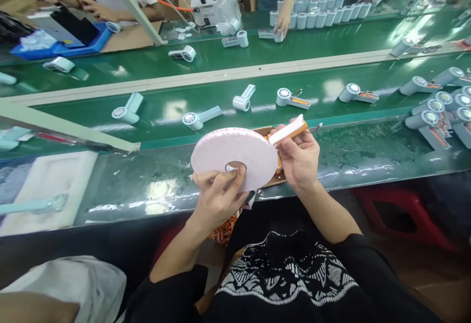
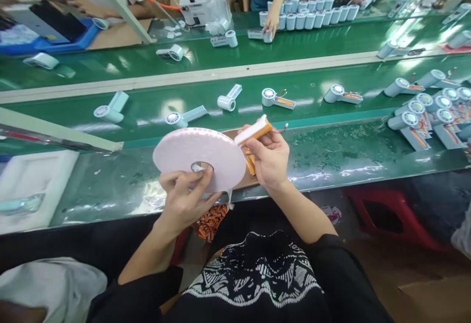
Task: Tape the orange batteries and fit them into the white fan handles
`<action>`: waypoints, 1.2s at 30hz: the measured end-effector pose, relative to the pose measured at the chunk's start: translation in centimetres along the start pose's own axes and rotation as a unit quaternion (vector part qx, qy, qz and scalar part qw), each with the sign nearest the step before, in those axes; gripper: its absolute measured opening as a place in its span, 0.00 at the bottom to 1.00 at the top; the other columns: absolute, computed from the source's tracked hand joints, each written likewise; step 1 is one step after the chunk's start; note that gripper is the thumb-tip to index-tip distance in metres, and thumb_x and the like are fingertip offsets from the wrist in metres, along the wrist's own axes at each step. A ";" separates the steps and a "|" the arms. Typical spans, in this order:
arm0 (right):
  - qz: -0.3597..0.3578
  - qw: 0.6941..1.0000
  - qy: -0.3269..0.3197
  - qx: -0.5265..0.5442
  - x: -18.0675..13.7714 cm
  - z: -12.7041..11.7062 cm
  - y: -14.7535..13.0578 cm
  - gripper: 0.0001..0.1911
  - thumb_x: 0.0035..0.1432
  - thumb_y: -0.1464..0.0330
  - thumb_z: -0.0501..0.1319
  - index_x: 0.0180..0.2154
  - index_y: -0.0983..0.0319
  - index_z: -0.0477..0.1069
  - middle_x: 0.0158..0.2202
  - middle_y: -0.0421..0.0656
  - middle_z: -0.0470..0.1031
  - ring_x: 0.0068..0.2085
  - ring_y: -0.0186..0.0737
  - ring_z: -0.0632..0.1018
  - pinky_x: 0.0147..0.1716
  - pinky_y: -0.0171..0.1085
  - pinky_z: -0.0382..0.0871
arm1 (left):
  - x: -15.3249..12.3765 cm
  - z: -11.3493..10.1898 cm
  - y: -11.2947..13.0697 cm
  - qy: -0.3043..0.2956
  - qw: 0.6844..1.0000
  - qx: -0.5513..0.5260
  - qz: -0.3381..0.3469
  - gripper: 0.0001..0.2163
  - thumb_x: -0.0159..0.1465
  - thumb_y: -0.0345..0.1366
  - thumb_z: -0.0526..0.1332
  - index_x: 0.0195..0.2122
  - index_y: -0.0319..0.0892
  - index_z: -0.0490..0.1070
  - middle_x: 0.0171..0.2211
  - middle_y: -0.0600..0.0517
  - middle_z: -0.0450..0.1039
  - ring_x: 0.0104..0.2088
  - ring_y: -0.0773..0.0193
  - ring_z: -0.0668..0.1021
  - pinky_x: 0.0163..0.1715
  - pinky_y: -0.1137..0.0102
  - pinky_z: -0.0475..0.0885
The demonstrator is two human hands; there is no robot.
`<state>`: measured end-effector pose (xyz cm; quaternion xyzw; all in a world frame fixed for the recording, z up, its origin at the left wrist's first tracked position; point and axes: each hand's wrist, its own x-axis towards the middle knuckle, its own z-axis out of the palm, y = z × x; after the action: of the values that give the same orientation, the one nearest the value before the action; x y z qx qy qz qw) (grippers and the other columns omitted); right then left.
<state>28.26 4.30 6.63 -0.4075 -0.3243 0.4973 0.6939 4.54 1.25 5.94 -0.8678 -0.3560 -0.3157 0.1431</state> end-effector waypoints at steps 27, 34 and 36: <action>-0.113 0.937 0.311 -0.116 2.3 -23.3 0.5 0.44 0.38 0.58 0.87 0.55 0.60 0.74 0.38 0.44 0.87 0.42 0.46 0.88 0.36 0.38 0.84 | 16.3 16.2 -12.4 -0.315 0.939 -0.006 -0.140 0.28 0.77 0.53 0.56 0.74 0.48 0.69 0.65 0.39 0.74 0.64 0.43 0.73 0.66 0.52 0.68; -0.121 0.933 0.312 -0.129 1.3 -23.7 1.1 0.38 0.44 0.59 0.84 0.54 0.58 0.72 0.40 0.44 0.87 0.42 0.49 0.89 0.35 0.39 0.83 | 23.6 22.9 -12.0 -0.433 0.877 0.139 -0.156 0.26 0.71 0.49 0.63 0.63 0.36 0.77 0.64 0.28 0.70 0.61 0.36 0.76 0.62 0.51 0.70; -0.111 0.936 0.308 -0.131 1.4 -23.8 1.0 0.39 0.44 0.58 0.85 0.54 0.58 0.72 0.40 0.45 0.87 0.41 0.49 0.89 0.34 0.38 0.83 | 23.1 21.7 -13.7 -0.454 0.864 0.139 -0.166 0.26 0.70 0.44 0.63 0.65 0.34 0.75 0.60 0.28 0.74 0.57 0.37 0.80 0.58 0.51 0.74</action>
<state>48.64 0.05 -5.14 -0.5893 -0.2005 0.2203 0.7510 17.16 33.35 4.74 -0.8142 -0.5608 0.1471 0.0299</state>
